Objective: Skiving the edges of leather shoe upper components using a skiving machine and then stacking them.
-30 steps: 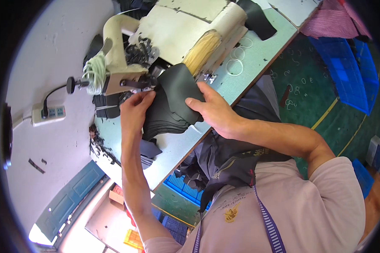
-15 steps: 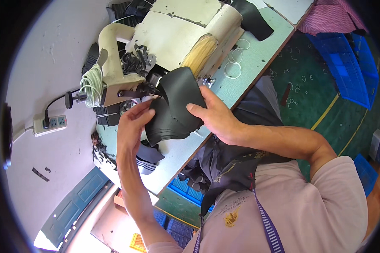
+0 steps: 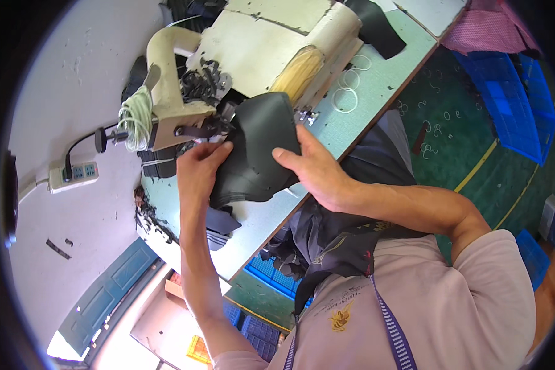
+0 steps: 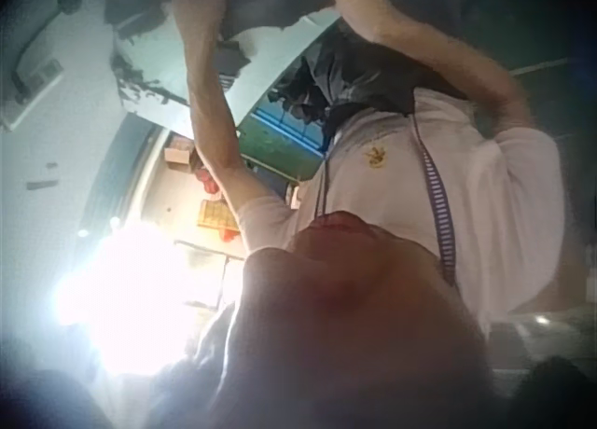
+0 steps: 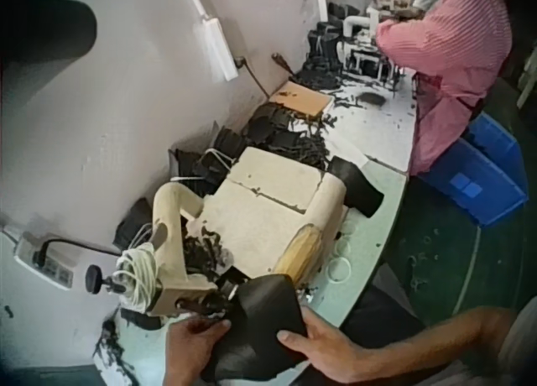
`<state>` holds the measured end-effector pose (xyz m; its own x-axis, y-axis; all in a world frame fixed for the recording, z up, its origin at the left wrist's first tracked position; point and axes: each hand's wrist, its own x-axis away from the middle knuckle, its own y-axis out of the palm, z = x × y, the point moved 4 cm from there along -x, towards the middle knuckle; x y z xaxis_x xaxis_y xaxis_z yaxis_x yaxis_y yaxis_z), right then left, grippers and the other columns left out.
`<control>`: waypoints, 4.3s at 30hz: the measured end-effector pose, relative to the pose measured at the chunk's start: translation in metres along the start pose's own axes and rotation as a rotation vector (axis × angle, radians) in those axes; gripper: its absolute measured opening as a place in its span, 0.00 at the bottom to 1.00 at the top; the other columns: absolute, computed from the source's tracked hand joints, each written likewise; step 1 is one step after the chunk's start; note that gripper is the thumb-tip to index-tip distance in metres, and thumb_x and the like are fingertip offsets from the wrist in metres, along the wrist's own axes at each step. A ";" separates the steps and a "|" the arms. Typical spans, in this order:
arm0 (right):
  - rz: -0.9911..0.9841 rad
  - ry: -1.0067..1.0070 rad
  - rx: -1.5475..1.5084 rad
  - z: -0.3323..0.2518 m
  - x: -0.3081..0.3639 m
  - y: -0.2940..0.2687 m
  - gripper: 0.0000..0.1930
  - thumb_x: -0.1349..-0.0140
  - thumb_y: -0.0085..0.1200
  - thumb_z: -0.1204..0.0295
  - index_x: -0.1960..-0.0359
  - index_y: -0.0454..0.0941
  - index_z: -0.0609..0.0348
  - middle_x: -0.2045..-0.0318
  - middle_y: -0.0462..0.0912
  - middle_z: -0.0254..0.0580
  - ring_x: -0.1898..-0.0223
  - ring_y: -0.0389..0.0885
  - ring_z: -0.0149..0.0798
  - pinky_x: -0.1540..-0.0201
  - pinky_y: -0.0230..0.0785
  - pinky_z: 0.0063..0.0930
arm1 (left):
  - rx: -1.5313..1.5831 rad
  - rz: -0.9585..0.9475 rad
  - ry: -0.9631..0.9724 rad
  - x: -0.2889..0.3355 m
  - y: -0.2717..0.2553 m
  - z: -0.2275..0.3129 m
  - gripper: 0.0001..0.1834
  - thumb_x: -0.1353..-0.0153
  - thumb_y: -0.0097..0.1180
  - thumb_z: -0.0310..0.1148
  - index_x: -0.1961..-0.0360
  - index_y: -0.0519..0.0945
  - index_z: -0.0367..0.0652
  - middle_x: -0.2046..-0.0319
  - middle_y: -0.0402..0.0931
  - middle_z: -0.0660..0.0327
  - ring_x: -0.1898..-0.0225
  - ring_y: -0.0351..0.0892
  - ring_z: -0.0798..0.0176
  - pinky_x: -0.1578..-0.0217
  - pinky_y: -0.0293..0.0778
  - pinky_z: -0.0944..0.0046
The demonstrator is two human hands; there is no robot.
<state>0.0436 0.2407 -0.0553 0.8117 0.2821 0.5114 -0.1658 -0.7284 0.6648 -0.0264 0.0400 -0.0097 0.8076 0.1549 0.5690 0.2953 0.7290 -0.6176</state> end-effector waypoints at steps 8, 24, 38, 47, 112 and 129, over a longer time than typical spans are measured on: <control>0.027 -0.029 -0.005 -0.007 0.002 0.003 0.22 0.30 0.49 0.77 0.35 0.62 0.63 0.43 0.75 0.42 0.41 0.73 0.33 0.37 0.66 0.31 | 0.259 -0.080 0.050 0.009 -0.006 -0.010 0.21 0.41 0.67 0.34 0.51 0.82 0.29 0.61 0.84 0.59 0.63 0.78 0.72 0.63 0.69 0.74; 0.042 -0.026 -0.098 -0.013 0.013 0.000 0.23 0.30 0.50 0.76 0.35 0.63 0.58 0.43 0.75 0.39 0.44 0.76 0.32 0.43 0.73 0.28 | 0.109 0.028 0.051 -0.009 0.009 0.002 0.16 0.44 0.68 0.36 0.61 0.87 0.33 0.69 0.85 0.58 0.69 0.79 0.71 0.64 0.72 0.69; -0.004 0.019 -0.017 -0.020 0.009 -0.007 0.23 0.30 0.50 0.74 0.35 0.63 0.57 0.44 0.75 0.37 0.45 0.76 0.30 0.46 0.73 0.28 | 0.550 -0.148 0.009 0.011 0.002 -0.020 0.21 0.41 0.66 0.33 0.51 0.82 0.28 0.60 0.85 0.53 0.60 0.82 0.66 0.53 0.75 0.68; 0.006 0.031 -0.016 -0.022 0.011 -0.010 0.22 0.31 0.50 0.73 0.36 0.65 0.55 0.49 0.77 0.35 0.46 0.75 0.28 0.47 0.72 0.25 | 0.306 -0.119 0.034 0.013 0.000 -0.013 0.20 0.41 0.65 0.30 0.48 0.81 0.35 0.68 0.84 0.61 0.69 0.78 0.70 0.63 0.74 0.70; -0.038 0.177 -0.068 0.027 0.011 0.037 0.15 0.25 0.45 0.69 0.44 0.73 0.66 0.52 0.82 0.41 0.50 0.79 0.31 0.46 0.72 0.28 | 0.091 -0.184 0.001 -0.011 -0.002 0.000 0.22 0.38 0.61 0.30 0.44 0.78 0.29 0.53 0.82 0.54 0.56 0.80 0.65 0.52 0.74 0.67; 0.016 0.101 -0.126 0.023 0.015 0.035 0.17 0.26 0.45 0.74 0.38 0.66 0.64 0.47 0.80 0.46 0.46 0.79 0.35 0.40 0.70 0.31 | 0.129 -0.045 0.063 -0.005 -0.006 -0.004 0.17 0.43 0.68 0.34 0.58 0.86 0.30 0.69 0.85 0.58 0.68 0.79 0.70 0.61 0.73 0.70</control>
<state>0.0633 0.2052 -0.0372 0.7492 0.3367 0.5704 -0.2522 -0.6513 0.7157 -0.0304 0.0322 -0.0107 0.8267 0.0810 0.5568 0.2670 0.8147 -0.5148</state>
